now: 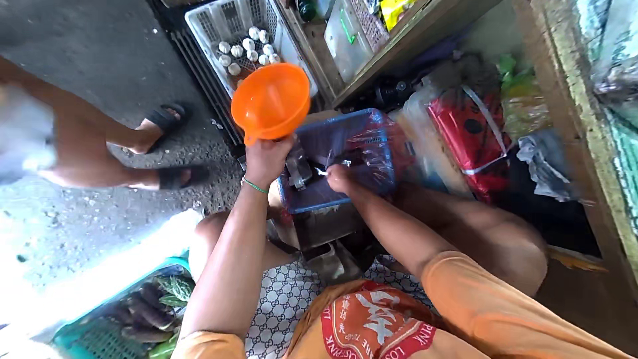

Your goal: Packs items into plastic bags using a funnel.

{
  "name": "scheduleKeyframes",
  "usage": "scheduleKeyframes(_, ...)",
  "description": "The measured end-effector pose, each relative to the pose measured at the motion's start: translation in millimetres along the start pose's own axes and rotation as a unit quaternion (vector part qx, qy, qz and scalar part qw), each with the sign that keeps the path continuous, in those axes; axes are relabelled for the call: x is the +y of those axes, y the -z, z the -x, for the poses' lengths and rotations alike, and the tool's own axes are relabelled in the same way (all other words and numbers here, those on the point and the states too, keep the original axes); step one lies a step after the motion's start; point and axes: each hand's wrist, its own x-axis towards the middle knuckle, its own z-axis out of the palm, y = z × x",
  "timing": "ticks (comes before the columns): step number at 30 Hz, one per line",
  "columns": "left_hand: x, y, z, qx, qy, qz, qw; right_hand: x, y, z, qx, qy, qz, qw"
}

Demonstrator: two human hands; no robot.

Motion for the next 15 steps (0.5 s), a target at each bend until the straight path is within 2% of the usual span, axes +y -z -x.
scheduleKeyframes(4,-9,3,8,0.007,0.009,-0.058,0.998,13,-22,-25,-0.023,0.067,-0.096,0.993)
scheduleKeyframes(7,-16,12,7,0.024,0.019,-0.14,0.99,31,-17,-28,-0.032,0.089,-0.165,0.982)
scheduleKeyframes(12,-34,14,11,0.067,0.04,-0.179,0.981,41,23,18,-0.026,0.08,-0.21,0.974)
scheduleKeyframes(15,-51,10,22,0.046,0.073,-0.238,0.967,40,47,48,-0.004,0.086,-0.234,0.968)
